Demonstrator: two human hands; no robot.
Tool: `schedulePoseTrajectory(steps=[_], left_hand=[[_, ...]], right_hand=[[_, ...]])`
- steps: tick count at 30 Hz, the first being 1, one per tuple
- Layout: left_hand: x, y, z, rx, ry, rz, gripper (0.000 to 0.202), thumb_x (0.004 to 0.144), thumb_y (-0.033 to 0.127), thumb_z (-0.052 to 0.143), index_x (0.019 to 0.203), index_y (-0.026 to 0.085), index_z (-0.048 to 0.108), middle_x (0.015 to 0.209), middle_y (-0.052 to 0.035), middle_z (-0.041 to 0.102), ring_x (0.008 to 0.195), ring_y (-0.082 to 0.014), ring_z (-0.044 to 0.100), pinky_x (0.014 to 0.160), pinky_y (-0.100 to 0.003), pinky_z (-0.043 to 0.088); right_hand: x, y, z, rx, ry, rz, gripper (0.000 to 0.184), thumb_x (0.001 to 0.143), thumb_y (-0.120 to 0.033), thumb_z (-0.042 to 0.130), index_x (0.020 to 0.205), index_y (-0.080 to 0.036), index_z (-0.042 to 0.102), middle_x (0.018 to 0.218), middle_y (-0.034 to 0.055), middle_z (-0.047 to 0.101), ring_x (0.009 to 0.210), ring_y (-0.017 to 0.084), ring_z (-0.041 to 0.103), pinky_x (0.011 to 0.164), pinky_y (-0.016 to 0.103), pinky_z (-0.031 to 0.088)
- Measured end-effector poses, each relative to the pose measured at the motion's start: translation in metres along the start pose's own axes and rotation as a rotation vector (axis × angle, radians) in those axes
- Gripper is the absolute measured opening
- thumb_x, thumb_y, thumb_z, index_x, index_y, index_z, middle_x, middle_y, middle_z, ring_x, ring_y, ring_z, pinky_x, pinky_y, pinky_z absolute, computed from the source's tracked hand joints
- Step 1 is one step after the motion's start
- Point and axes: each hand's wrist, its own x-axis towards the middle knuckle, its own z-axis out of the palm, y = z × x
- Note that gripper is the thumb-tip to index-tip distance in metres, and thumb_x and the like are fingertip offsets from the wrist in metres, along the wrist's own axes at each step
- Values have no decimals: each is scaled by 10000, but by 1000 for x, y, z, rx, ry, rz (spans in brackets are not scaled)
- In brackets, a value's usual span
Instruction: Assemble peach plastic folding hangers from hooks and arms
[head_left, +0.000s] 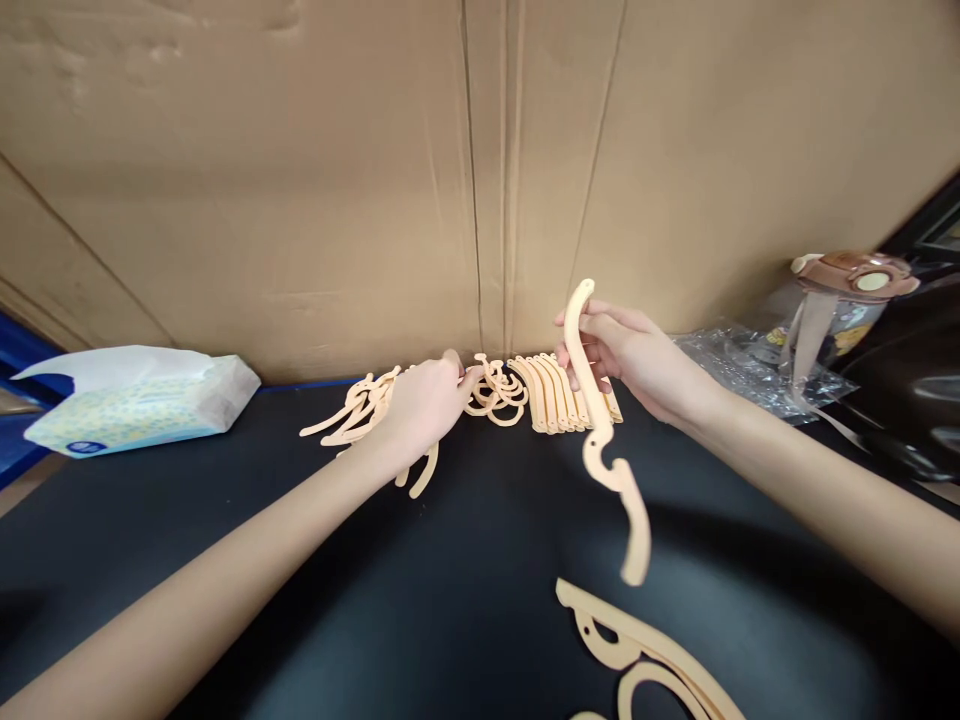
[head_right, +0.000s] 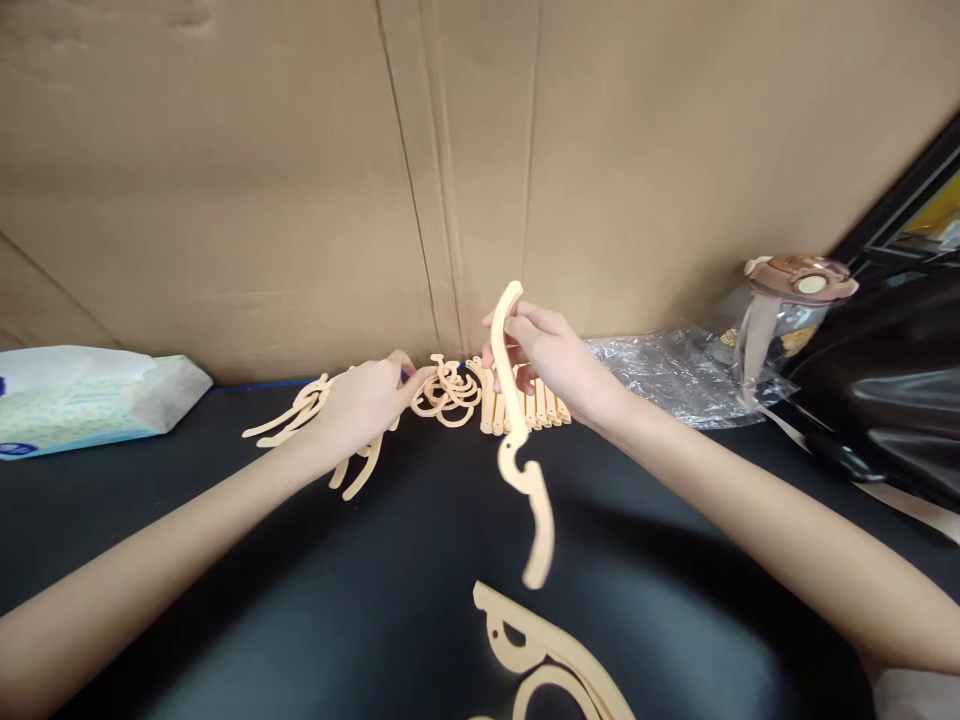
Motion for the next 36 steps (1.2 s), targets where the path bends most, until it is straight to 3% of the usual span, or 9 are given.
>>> schedulePoseTrajectory(steps=[3,7,10,13,18,21,26,32,36], left_hand=[[-7,7,-8,-101,1,-8,498,870,618,356,818,174,575,621,-61,568,685,-263,573,575,-291,308],[-21,21,-24,-743,-412,-35,610,909,623,211,815,166,604,832,-76,632,826,-214,591,614,-263,406],[-27,27,-28,-1026,-412,-64,328,886,470,493,818,157,565,883,-56,620,820,-170,594,695,-252,461],[-29,30,-27,-1179,-316,-155,208,909,355,495,815,169,504,781,-19,596,581,-103,555,517,-206,433],[-33,40,-26,-1194,-251,-230,244,935,238,424,700,173,433,510,62,372,385,-40,336,374,-145,249],[-38,46,-25,-1246,-374,-253,268,931,237,432,673,165,431,515,55,347,400,-41,329,369,-142,244],[-45,49,-28,-1212,-494,-270,297,955,345,376,714,180,428,459,62,333,344,-32,242,345,-141,148],[-49,51,-30,-1118,-526,-306,336,961,410,303,722,200,409,441,79,281,333,-45,155,354,-167,95],[-63,48,-21,-752,-233,-29,300,948,391,325,740,210,444,511,48,377,429,-106,358,439,-210,272]], right_hand=[[1,1,-2,32,85,-76,70,852,-258,456,884,-196,445,792,43,644,648,141,638,436,204,433],[5,7,-5,-112,199,-219,139,807,-258,531,886,-222,423,844,18,662,793,162,671,632,272,534],[6,10,-8,-256,208,-314,197,782,-288,609,928,-221,495,854,16,681,817,174,665,674,292,522],[4,8,-10,-547,183,-341,200,805,-349,615,933,-197,627,889,45,705,812,195,652,683,300,478],[-7,6,1,-1281,132,-285,312,917,-429,463,937,-209,683,679,44,682,610,182,600,524,265,283],[-15,10,13,-1443,9,-415,385,955,-432,377,861,-183,655,641,57,656,587,177,580,508,268,229],[-24,15,23,-1617,49,-634,286,956,-215,342,918,-151,618,676,73,640,582,173,555,536,292,253],[-23,15,26,-1504,-19,-613,271,906,-150,344,790,-148,589,600,68,603,510,163,505,515,295,261],[-13,10,19,-987,-88,-259,323,934,-312,342,724,-172,544,503,16,542,411,126,460,455,248,289]])
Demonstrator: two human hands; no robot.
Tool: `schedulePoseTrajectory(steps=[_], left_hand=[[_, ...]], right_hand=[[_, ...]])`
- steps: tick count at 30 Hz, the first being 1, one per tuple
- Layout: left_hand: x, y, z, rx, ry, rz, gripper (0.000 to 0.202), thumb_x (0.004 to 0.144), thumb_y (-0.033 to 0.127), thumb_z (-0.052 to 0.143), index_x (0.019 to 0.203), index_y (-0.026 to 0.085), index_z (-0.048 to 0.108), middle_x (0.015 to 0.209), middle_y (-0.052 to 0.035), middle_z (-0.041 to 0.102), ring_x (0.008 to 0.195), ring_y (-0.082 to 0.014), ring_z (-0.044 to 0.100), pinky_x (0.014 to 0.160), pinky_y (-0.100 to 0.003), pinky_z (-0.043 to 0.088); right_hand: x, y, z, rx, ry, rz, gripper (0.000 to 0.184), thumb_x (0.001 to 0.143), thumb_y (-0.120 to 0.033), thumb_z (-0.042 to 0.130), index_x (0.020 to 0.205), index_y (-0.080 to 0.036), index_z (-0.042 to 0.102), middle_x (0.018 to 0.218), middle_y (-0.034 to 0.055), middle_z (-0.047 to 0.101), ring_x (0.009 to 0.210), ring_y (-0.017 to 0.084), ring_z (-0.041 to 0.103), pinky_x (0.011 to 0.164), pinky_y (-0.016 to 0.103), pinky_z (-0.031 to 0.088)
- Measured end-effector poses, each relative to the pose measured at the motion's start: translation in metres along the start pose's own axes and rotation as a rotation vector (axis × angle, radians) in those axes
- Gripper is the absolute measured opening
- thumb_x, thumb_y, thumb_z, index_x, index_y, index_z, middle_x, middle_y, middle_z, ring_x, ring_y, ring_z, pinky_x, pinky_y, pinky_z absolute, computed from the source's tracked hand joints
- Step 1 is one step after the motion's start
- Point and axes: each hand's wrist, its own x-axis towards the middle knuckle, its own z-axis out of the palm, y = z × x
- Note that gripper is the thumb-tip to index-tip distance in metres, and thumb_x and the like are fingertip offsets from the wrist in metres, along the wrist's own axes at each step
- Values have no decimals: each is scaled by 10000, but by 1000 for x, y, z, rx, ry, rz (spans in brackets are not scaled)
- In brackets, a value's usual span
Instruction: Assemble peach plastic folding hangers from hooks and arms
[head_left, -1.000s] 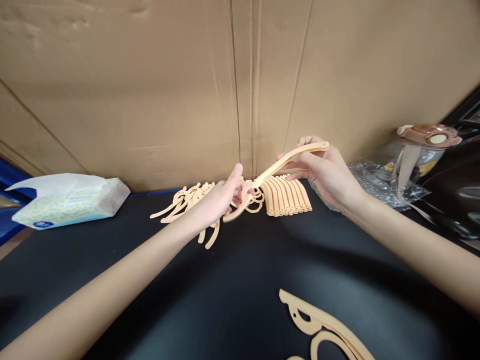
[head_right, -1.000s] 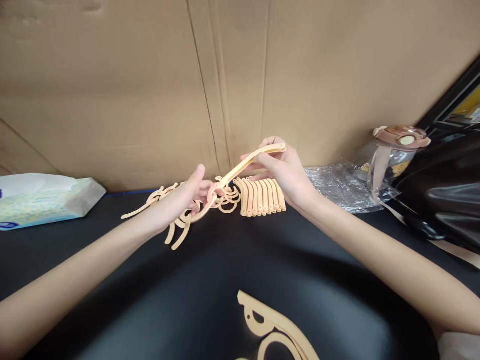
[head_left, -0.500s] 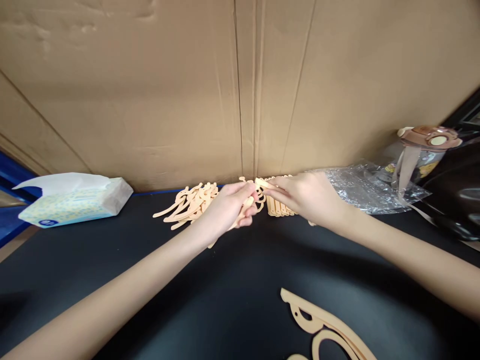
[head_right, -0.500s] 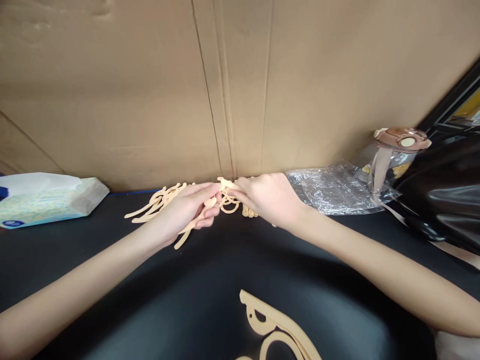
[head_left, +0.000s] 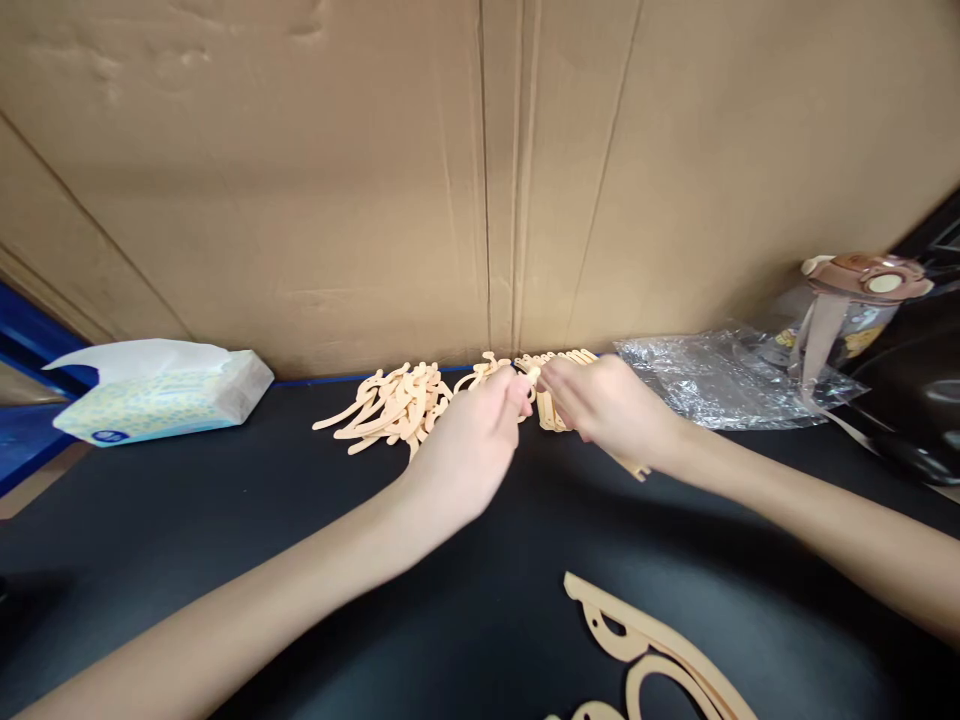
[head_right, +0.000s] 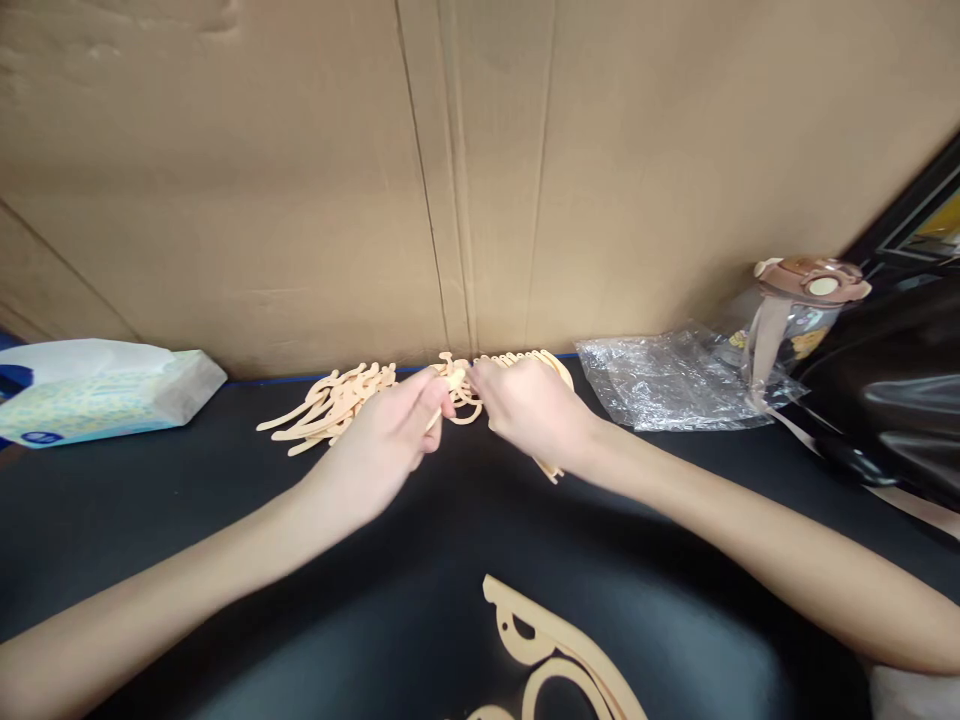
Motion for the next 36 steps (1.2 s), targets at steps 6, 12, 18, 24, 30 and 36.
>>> schedulePoseTrajectory(steps=[6,12,18,24,30,36], left_hand=[[2,-13,-51,461,110,68,360,907,454,356,803,218,606,711,-2,611,646,-180,552,570,-257,349],[33,-52,-117,451,237,-143,328,746,509,585,834,199,652,818,-46,692,767,-235,613,631,-271,404],[29,-74,-109,778,391,-210,334,765,562,562,795,230,581,793,-61,672,707,-266,602,531,-281,308],[11,-45,-74,980,407,74,267,916,434,392,964,213,533,1015,-39,612,764,-209,604,585,-279,356],[-27,-18,-12,723,-278,413,268,882,414,553,1075,229,570,1003,-4,607,888,-178,576,727,-271,449],[-35,-28,20,741,-445,590,317,872,453,566,1059,204,622,1007,-42,576,899,-193,531,663,-278,440]], right_hand=[[21,48,-19,392,328,210,406,926,-534,348,810,-199,548,505,-43,427,427,102,425,466,235,360],[7,54,-12,-39,399,26,260,921,-387,448,917,-179,603,849,52,653,756,160,603,658,257,428],[-16,50,4,-463,289,-260,258,958,-259,397,975,-199,648,999,38,712,880,174,642,703,272,433],[-25,55,27,-594,276,-533,264,906,-65,413,965,-165,650,981,51,718,821,153,659,634,244,455],[-27,56,30,-469,117,-417,220,914,-127,438,1018,-153,630,1033,66,690,903,184,651,691,272,514],[-40,44,18,-303,79,-303,292,915,-91,389,1104,-165,599,1136,69,642,991,201,616,808,320,505]])
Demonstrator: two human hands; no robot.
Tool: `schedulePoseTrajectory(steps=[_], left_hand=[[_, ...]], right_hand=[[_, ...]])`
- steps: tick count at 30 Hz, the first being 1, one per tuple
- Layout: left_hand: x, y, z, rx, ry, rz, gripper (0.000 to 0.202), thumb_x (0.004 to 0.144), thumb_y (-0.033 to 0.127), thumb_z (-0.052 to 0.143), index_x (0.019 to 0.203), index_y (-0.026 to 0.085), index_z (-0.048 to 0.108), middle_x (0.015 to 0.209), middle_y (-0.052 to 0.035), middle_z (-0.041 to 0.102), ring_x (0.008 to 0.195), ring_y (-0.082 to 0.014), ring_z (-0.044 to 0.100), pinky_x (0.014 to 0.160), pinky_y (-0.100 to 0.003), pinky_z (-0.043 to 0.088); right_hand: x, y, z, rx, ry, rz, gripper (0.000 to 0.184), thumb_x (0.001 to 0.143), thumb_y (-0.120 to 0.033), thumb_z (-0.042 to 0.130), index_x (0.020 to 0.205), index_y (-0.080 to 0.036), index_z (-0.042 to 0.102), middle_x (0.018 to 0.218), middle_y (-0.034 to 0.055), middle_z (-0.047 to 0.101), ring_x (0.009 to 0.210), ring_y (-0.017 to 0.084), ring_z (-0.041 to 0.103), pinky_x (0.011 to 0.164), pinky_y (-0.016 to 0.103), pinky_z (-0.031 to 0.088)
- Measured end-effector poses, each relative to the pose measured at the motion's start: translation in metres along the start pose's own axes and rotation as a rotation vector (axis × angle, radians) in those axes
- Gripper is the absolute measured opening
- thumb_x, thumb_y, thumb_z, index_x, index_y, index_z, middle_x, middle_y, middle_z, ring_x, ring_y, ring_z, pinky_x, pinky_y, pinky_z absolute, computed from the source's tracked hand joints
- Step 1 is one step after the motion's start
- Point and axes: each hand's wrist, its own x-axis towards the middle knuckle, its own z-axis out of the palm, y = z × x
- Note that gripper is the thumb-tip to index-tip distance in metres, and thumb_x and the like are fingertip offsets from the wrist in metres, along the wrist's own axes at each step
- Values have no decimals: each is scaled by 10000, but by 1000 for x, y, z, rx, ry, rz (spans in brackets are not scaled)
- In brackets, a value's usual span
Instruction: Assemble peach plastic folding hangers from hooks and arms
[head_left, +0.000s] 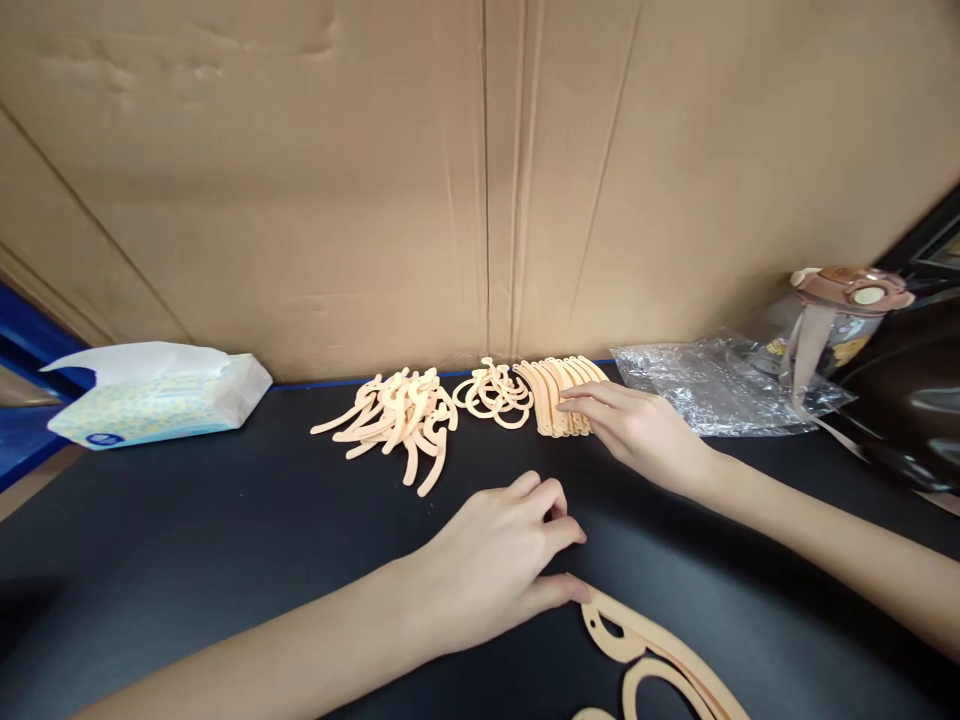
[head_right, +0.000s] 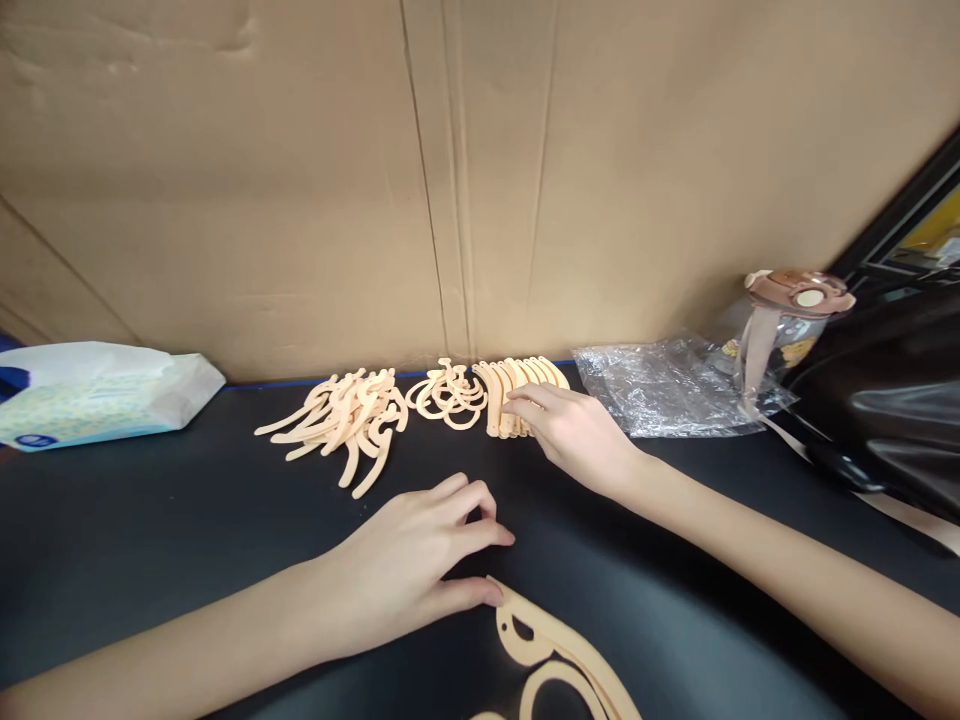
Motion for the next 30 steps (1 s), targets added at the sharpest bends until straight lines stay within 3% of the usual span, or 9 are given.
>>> schedulePoseTrajectory(steps=[3,6,8,11,14,17,20,26,30], left_hand=[[3,-7,5,-61,-8,26,174,923,333,518,905,193,620,968,-25,579,886,-171,511,696,-261,431],[5,-15,6,-93,1,-27,133,939,247,487,873,169,571,928,-20,571,874,-171,495,719,-267,428],[6,-20,6,-99,23,-91,136,951,215,451,867,165,545,914,-22,566,869,-174,490,716,-273,423],[7,-26,5,-144,90,-206,150,965,197,405,865,177,515,886,-14,561,859,-171,497,710,-275,414],[4,-28,3,-206,142,-248,144,946,323,463,909,197,520,895,-6,561,858,-175,501,703,-281,401],[2,-27,4,-241,76,-162,333,783,493,660,938,217,559,959,-6,565,888,-195,489,710,-287,389],[2,-27,6,-329,39,-147,289,768,434,699,900,213,567,956,-4,568,888,-190,481,734,-284,375],[8,-18,-4,-1139,118,-427,176,830,289,601,905,193,475,856,9,578,736,-121,495,666,-236,369],[9,-12,-10,-1285,225,-586,122,825,267,523,808,149,548,663,33,459,590,-88,367,552,-206,291]], right_hand=[[-7,-15,-18,147,-53,101,229,940,-200,409,1032,-193,619,1035,54,657,918,180,618,776,301,483],[-16,-32,-31,332,-303,193,255,912,-411,492,859,-216,648,803,2,660,712,143,607,629,256,438],[-22,-40,-33,431,-440,230,305,859,-504,543,865,-219,651,732,-16,642,658,131,588,583,240,403],[-27,-47,-28,525,-514,280,234,872,-433,546,896,-221,643,687,-36,614,603,103,552,548,217,361],[-28,-49,-23,547,-503,275,211,865,-402,561,860,-205,637,713,-28,599,610,95,529,561,214,356],[-29,-50,-20,539,-479,257,193,845,-387,593,822,-199,633,745,-20,595,647,102,527,579,218,358],[-29,-54,-19,551,-444,265,193,889,-329,531,785,-193,621,735,-22,590,623,92,509,564,218,349],[-16,-55,-25,638,-283,365,177,905,-338,513,854,-198,606,688,-35,595,567,77,491,524,198,360],[-5,-50,-29,637,-203,371,198,920,-365,495,862,-207,599,689,-37,621,582,80,535,532,187,391]])
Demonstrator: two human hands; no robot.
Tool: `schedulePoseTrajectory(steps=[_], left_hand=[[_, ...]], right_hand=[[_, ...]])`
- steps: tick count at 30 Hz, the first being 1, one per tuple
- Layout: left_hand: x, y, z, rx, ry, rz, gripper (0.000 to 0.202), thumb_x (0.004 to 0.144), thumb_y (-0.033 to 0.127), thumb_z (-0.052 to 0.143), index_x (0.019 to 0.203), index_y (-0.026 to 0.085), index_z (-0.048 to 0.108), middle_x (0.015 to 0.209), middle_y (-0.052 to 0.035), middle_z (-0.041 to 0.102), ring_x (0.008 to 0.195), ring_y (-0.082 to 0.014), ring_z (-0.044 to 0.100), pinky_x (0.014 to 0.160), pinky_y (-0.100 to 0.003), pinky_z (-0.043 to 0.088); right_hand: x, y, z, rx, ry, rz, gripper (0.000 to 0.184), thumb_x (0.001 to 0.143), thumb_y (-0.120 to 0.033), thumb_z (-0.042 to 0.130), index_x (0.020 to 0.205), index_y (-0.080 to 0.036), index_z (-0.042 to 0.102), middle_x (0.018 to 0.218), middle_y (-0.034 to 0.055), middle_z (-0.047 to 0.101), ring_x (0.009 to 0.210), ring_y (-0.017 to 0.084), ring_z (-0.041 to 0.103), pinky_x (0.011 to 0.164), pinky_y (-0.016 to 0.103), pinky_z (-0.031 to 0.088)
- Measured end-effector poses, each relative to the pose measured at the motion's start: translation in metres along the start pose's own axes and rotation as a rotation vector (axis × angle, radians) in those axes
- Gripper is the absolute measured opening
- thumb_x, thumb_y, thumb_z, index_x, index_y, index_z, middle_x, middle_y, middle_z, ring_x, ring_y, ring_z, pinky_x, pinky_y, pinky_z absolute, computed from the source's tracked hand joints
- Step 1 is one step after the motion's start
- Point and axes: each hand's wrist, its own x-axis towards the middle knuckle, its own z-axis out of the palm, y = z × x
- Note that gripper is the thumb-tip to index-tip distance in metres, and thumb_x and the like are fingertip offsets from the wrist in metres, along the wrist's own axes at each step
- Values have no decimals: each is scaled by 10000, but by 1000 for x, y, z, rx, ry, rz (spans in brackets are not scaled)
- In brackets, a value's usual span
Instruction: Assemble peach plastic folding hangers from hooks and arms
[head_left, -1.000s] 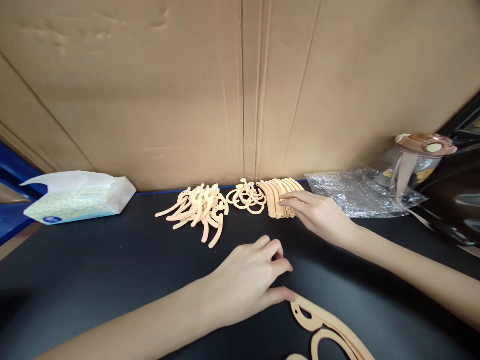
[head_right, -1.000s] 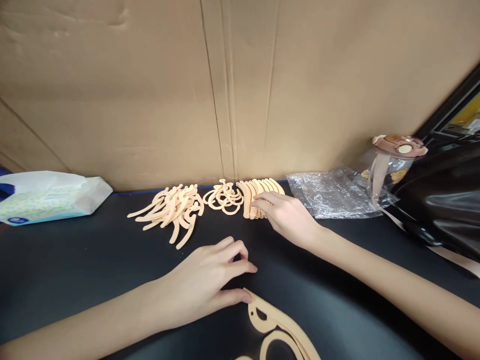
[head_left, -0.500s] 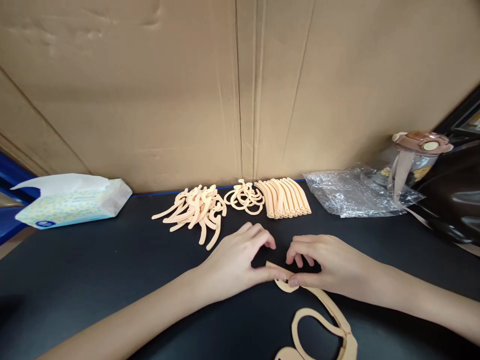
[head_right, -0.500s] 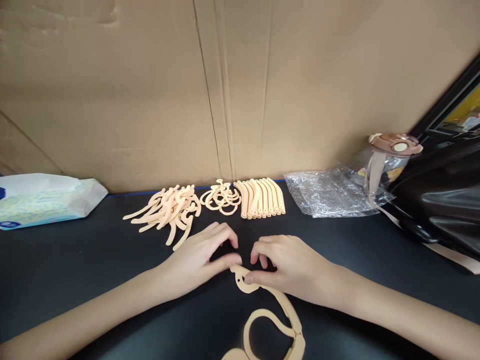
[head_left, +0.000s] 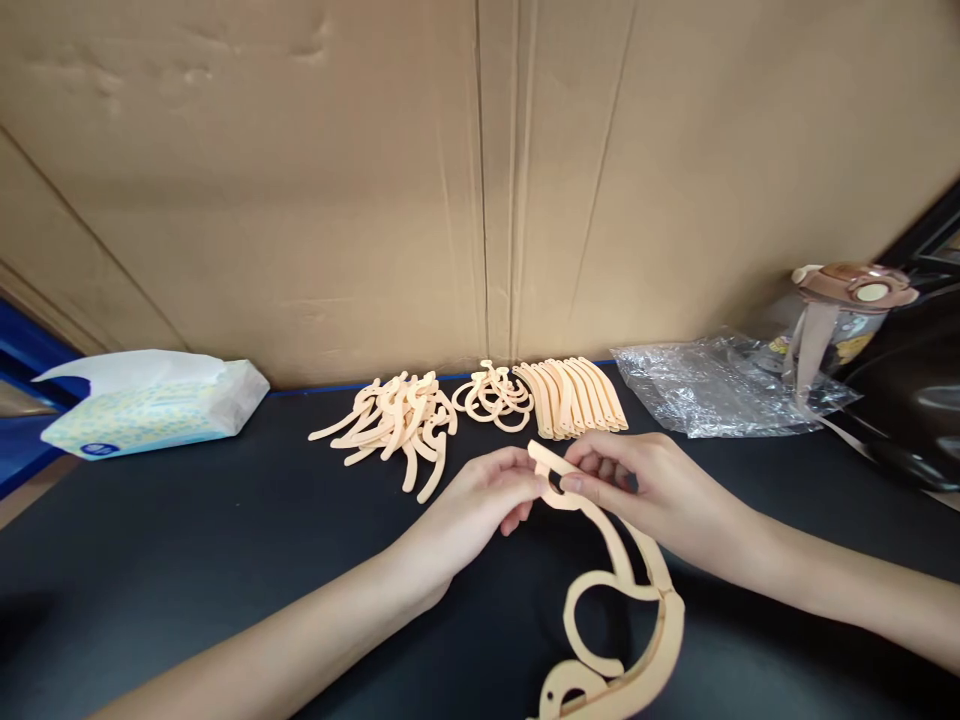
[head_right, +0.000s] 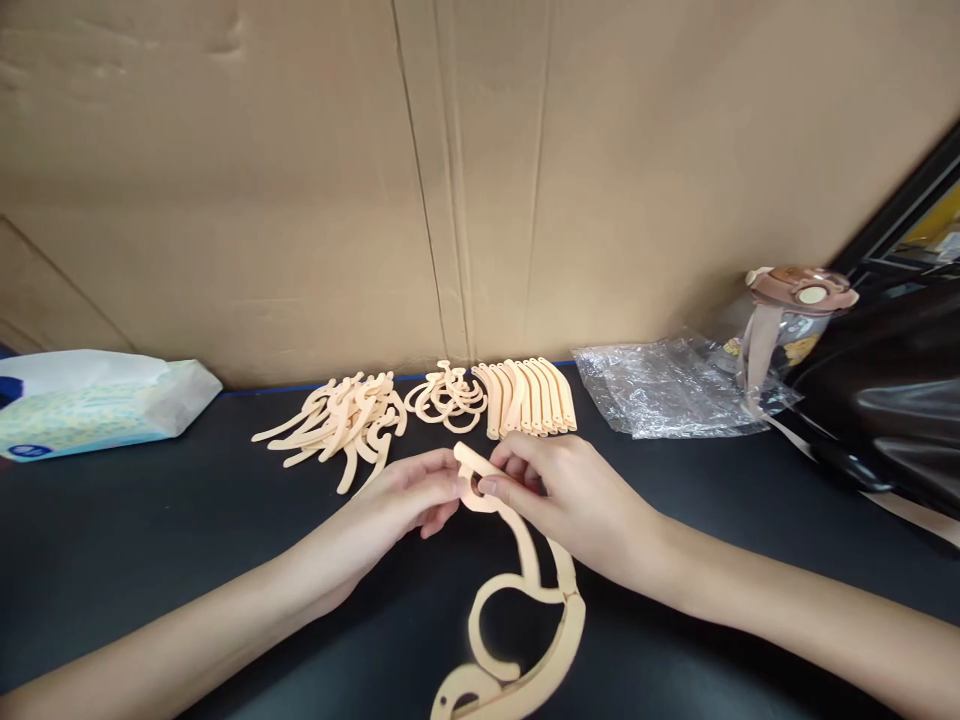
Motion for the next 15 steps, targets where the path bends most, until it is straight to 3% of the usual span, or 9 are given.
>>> schedulePoseTrajectory(steps=[2,5,7,9,12,15], left_hand=[[1,-1,-2,1,57,-1,205,836,294,473,730,140,557,614,41,377,557,-87,306,507,-207,240],[3,-4,-6,76,141,2,322,874,392,421,678,156,516,562,56,305,504,-85,243,464,-210,186],[4,-6,-8,128,140,11,368,894,456,387,681,172,482,540,62,289,475,-86,222,445,-213,168],[3,-7,-7,196,133,63,389,916,487,340,707,185,467,554,56,323,470,-93,257,444,-218,197],[-3,-7,-2,440,215,173,397,953,471,259,738,200,454,587,39,374,513,-121,360,496,-234,274],[-11,-2,3,770,341,225,341,961,413,242,752,216,426,555,40,381,490,-140,387,509,-251,252]], right_hand=[[5,1,-1,-153,27,-67,181,934,-331,474,899,-200,594,698,-27,626,578,89,551,532,201,394],[11,3,2,-562,104,-302,192,951,-221,405,930,-157,584,722,27,629,599,134,583,545,247,397],[13,4,8,-814,142,-435,215,931,-112,365,937,-127,579,704,53,617,600,161,587,537,271,385],[16,4,13,-911,141,-471,257,890,-24,332,964,-105,565,690,64,608,581,169,579,513,276,365],[21,1,16,-755,75,-377,218,892,-54,328,949,-110,531,611,37,581,481,148,523,448,261,306],[28,-2,10,-307,-21,-156,187,943,-172,312,864,-162,480,523,-29,536,378,97,458,412,219,303]])
